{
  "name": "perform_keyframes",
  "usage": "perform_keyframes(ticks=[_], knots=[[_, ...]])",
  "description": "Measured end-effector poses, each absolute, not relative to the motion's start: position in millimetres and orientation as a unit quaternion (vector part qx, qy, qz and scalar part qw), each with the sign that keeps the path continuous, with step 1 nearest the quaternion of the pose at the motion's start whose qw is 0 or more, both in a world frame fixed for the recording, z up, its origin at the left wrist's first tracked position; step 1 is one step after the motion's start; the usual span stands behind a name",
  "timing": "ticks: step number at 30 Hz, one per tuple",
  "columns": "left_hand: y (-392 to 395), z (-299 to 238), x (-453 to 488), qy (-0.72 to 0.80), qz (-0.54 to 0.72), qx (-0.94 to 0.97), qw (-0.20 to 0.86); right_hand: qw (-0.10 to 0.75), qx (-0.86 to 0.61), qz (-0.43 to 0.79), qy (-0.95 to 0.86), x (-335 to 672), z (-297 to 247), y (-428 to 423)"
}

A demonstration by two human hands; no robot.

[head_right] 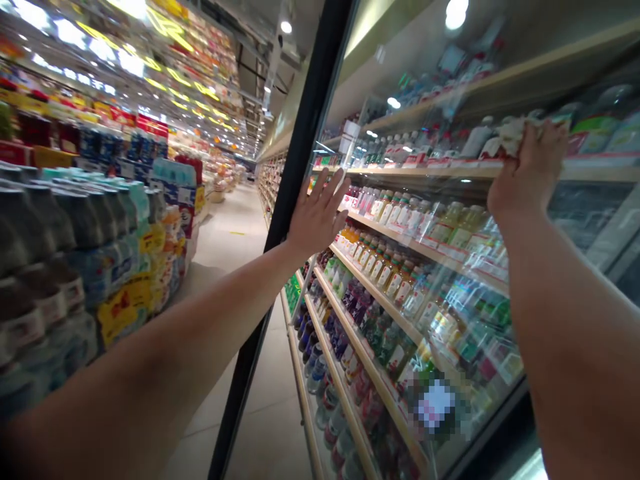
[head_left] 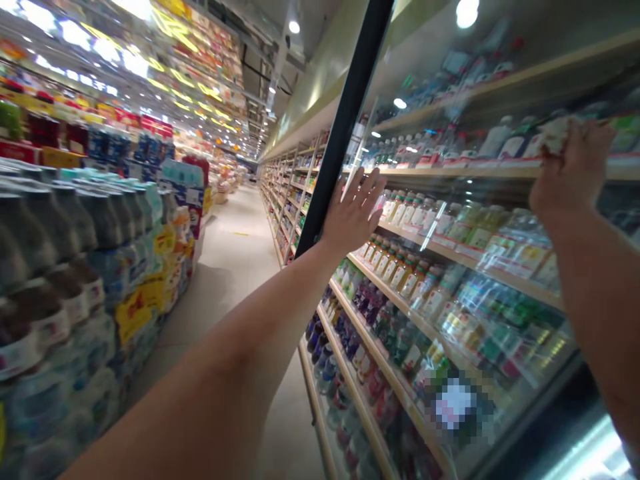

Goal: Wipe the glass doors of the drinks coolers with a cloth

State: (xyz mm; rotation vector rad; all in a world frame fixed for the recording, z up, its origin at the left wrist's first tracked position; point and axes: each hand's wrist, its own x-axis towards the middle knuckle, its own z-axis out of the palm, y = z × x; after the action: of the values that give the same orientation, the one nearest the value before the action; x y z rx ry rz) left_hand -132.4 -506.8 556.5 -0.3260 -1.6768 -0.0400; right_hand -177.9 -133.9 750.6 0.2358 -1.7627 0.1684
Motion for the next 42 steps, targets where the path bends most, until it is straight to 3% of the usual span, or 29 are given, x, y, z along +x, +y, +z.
perform_keyframes(ticks=[4,11,14,18,23,30,35,42], knots=[[-506,558,-131,-0.749,-0.018,-0.137,0.648,0.611,0.082,0.092,-0.782,-170,741,-150],[-505,560,-129,-0.752,-0.044,-0.153,0.64,0.665,0.165,0.018,-0.728,-141,613,-172],[-504,559,-130,-0.749,-0.046,-0.156,0.642,0.675,0.199,-0.009,-0.71,-137,583,-168],[-505,559,-133,-0.744,-0.049,-0.156,0.647,0.673,0.207,-0.025,-0.709,-142,599,-166],[-506,558,-137,-0.739,-0.042,-0.155,0.655,0.666,0.187,-0.019,-0.722,-148,668,-171],[-507,557,-141,-0.74,-0.021,-0.139,0.658,0.649,0.144,0.056,-0.745,-151,728,-184],[-507,557,-140,-0.744,-0.028,-0.138,0.653,0.655,0.145,0.039,-0.74,-153,700,-191],[-505,559,-133,-0.757,-0.051,-0.153,0.634,0.66,0.221,-0.004,-0.718,-135,604,-196]])
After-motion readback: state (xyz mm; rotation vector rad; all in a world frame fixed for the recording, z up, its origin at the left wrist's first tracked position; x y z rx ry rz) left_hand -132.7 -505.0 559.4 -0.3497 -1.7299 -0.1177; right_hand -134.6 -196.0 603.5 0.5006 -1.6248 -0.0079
